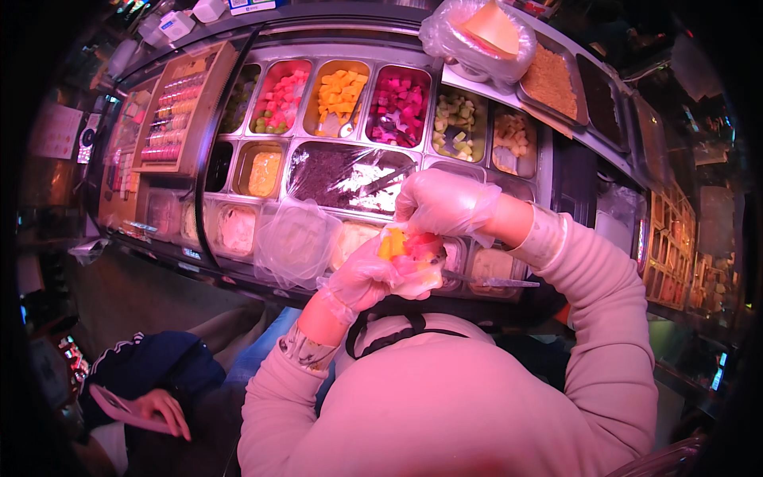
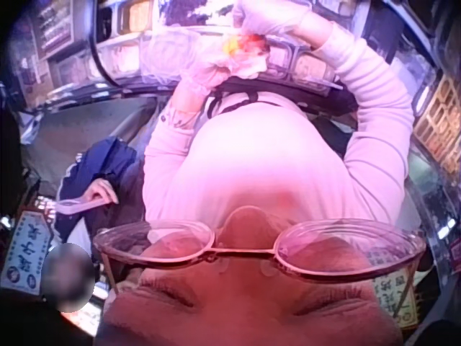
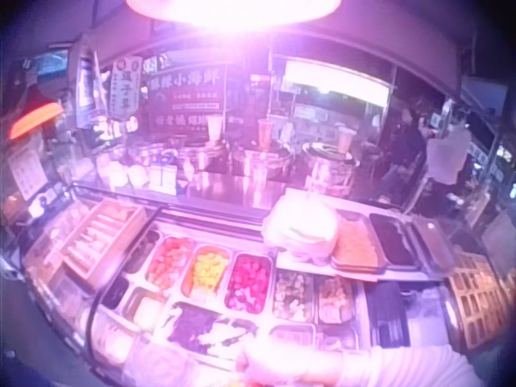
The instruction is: The person assembles a food item at a street food stall. They place a base into a container, then add various toppings from a display case using tongs and their hands.
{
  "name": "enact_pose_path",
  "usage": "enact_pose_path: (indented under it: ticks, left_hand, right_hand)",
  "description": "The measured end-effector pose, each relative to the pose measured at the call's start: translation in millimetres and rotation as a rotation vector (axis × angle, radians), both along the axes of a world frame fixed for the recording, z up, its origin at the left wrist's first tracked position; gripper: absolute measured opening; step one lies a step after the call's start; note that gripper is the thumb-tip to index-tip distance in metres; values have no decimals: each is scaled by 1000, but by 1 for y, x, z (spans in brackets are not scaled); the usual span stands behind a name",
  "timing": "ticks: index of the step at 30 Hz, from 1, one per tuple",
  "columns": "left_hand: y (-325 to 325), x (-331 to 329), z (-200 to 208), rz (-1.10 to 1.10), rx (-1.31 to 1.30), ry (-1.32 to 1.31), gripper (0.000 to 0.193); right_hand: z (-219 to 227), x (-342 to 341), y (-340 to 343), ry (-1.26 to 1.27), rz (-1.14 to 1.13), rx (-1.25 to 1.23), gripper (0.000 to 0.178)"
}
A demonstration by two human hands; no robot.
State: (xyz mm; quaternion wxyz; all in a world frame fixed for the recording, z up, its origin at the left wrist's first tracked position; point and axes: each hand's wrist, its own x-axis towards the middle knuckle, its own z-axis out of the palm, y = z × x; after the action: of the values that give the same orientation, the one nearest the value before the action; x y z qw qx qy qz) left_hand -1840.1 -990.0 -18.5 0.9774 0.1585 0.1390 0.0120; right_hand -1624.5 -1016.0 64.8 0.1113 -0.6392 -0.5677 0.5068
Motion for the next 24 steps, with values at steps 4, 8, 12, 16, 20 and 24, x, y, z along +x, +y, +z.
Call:
enact_pose_path:
  ticks: [4, 8, 12, 16, 20, 24]
  left_hand:
    - [7, 5, 4, -17, 7, 74, 93]
    - [11, 10, 10, 24, 125, 69, 102]
    - [15, 13, 7, 48, 166, 70, 106]
    - [15, 21, 9, 117, 116, 63, 99]
    - [18, 23, -1, 116, 58, 85, 98]
    - [25, 28, -4, 97, -53, 19, 94]
  right_hand:
    - [-10, 9, 0, 69, -101, 71, 16]
    - [-21, 19, 3, 468, -424, -84, 10]
    - [-42, 56, 10, 995, -438, -248, 5]
    - [-65, 77, 20, 1107, -472, -188, 18]
    - [-51, 83, 33, 1031, -528, -131, 15]
    - [-18, 69, 31, 930, -518, 113, 13]
